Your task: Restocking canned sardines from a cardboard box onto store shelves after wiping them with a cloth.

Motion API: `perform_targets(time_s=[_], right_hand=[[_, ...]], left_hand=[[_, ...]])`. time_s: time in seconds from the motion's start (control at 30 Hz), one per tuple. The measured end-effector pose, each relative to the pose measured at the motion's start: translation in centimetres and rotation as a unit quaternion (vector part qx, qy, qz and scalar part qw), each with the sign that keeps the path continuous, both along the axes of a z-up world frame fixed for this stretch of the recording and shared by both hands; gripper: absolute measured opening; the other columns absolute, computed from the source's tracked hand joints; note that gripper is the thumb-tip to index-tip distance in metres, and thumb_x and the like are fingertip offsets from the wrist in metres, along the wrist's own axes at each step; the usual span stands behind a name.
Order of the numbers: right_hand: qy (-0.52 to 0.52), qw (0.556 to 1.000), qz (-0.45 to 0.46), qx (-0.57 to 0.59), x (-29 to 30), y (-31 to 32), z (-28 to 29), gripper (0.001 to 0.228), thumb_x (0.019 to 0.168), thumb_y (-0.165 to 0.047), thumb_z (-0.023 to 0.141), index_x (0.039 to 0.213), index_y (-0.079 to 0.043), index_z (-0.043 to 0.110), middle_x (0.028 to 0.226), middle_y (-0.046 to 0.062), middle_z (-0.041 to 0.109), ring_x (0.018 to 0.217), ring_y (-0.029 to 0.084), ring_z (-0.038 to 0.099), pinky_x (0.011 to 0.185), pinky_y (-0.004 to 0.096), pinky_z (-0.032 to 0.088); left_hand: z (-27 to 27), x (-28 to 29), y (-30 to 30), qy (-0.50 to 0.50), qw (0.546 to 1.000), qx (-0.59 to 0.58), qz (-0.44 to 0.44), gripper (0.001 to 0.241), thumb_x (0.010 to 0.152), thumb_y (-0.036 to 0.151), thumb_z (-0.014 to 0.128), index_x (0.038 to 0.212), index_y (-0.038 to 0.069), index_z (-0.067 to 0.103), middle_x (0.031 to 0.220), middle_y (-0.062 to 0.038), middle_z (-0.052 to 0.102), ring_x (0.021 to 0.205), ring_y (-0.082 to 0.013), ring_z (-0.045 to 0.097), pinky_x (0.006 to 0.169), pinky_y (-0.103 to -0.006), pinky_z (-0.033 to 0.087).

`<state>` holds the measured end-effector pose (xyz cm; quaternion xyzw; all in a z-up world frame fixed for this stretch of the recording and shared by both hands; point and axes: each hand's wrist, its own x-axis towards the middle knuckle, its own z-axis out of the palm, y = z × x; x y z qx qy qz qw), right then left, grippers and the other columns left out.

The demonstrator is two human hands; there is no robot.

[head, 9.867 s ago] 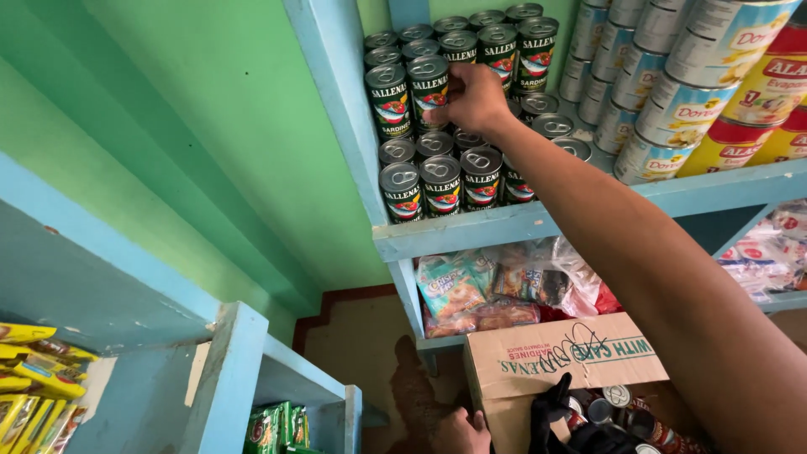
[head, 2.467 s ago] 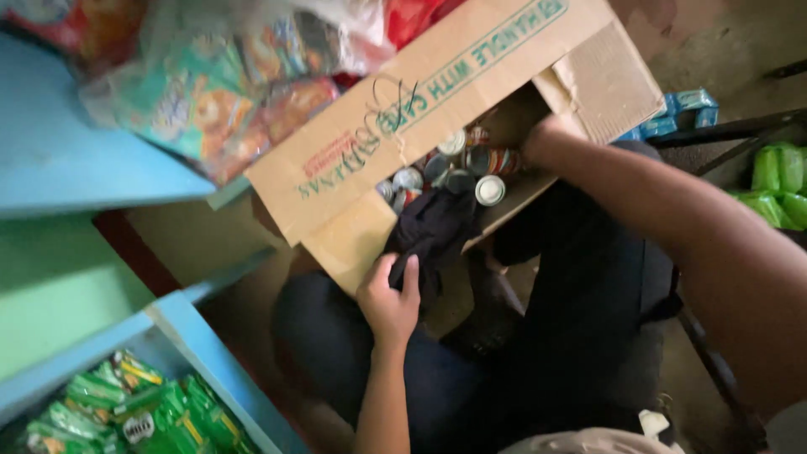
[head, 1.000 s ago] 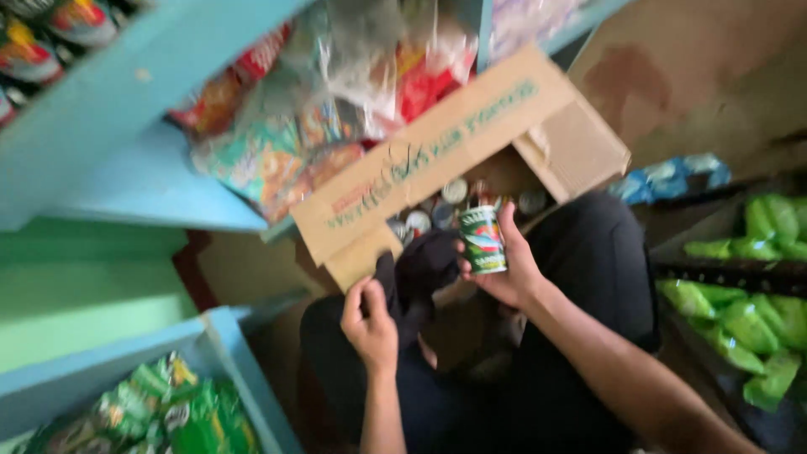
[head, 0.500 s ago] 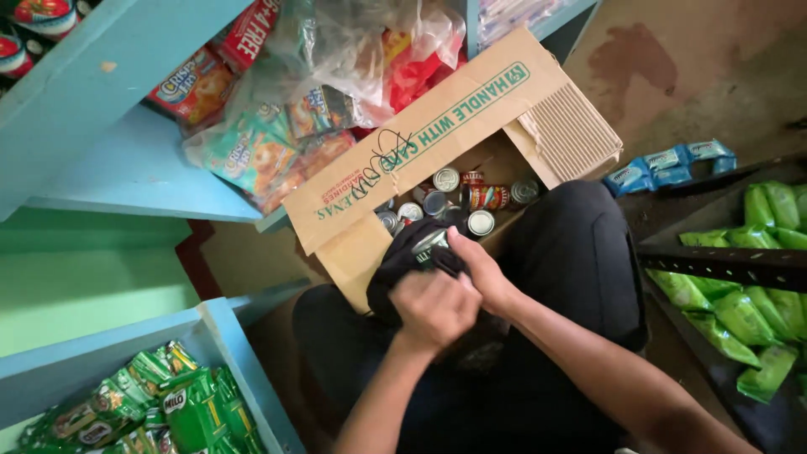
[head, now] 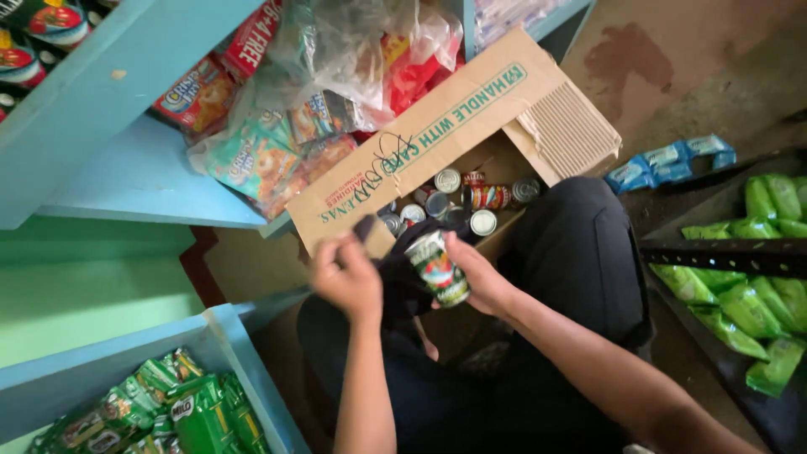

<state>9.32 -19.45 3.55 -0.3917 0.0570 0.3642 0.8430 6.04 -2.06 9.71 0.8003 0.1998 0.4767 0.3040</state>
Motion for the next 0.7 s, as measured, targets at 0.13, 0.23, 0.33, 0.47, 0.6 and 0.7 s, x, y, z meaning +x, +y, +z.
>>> perform_targets(time_s=[0.13, 0.23, 0.33, 0.47, 0.6, 0.7], right_hand=[[0.081, 0.996, -0.039, 0.003, 2.5, -0.7, 0.5, 0.047, 0.098, -0.039, 0.066, 0.123, 0.000, 0.056, 0.092, 0.033, 0.070, 0.071, 0.043, 0.075, 0.053, 0.058, 0.063], [0.169, 0.985, -0.029, -0.023, 2.2, -0.2, 1.3, 0.049, 0.097, -0.049, 0.067, 0.113, -0.003, 0.065, 0.088, 0.016, 0.073, 0.070, 0.027, 0.075, 0.061, 0.046, 0.065], [0.147, 0.989, 0.008, -0.025, 0.8, -1.0, -4.5, 0.040, 0.098, -0.042, 0.070, 0.104, -0.003, 0.070, 0.083, 0.012, 0.073, 0.060, 0.023, 0.072, 0.052, 0.042, 0.063], [0.090, 0.993, -0.013, -0.077, 1.0, -0.3, -0.5, 0.041, 0.097, -0.037, 0.072, 0.107, 0.003, 0.070, 0.075, 0.017, 0.069, 0.061, 0.025, 0.074, 0.051, 0.040, 0.063], [0.136, 0.987, -0.034, -0.073, 2.0, -0.3, 0.5, 0.050, 0.091, -0.042, 0.077, 0.096, 0.007, 0.071, 0.077, 0.022, 0.071, 0.062, 0.028, 0.073, 0.055, 0.043, 0.063], [0.146, 0.985, -0.028, -0.088, 1.5, -0.8, -0.6, 0.050, 0.091, -0.043, 0.076, 0.093, 0.006, 0.071, 0.076, 0.021, 0.071, 0.061, 0.027, 0.072, 0.053, 0.043, 0.062]], left_hand=[[2.5, -0.8, -0.8, -0.048, 0.986, -0.157, 0.038, 0.031, 0.092, 0.005, 0.073, 0.068, 0.001, 0.054, 0.089, -0.012, 0.068, 0.087, -0.0239, 0.061, 0.092, -0.0353, 0.045], [0.1, -1.4, -6.3, -0.005, 0.972, -0.168, -0.162, 0.030, 0.089, 0.005, 0.075, 0.061, 0.005, 0.063, 0.075, -0.007, 0.071, 0.073, -0.0209, 0.068, 0.076, -0.0272, 0.051], [1.9, -0.4, -9.0, 0.004, 0.953, 0.173, -0.248, 0.038, 0.083, 0.006, 0.076, 0.055, 0.013, 0.051, 0.061, 0.000, 0.054, 0.050, -0.0209, 0.051, 0.052, -0.0288, 0.047], [-1.4, 1.4, -5.6, -0.019, 0.982, 0.007, -0.188, 0.044, 0.085, -0.004, 0.069, 0.048, 0.011, 0.049, 0.047, -0.001, 0.043, 0.042, -0.0224, 0.049, 0.049, -0.0252, 0.041], [-1.0, 0.6, -7.3, -0.026, 0.983, 0.129, -0.124, 0.046, 0.085, 0.002, 0.070, 0.052, 0.015, 0.042, 0.052, 0.001, 0.043, 0.044, -0.0216, 0.046, 0.047, -0.0270, 0.043], [-1.1, 0.1, -6.7, -0.019, 0.971, 0.131, -0.200, 0.046, 0.088, 0.003, 0.068, 0.050, 0.015, 0.045, 0.051, -0.001, 0.042, 0.043, -0.0236, 0.048, 0.046, -0.0289, 0.042]])
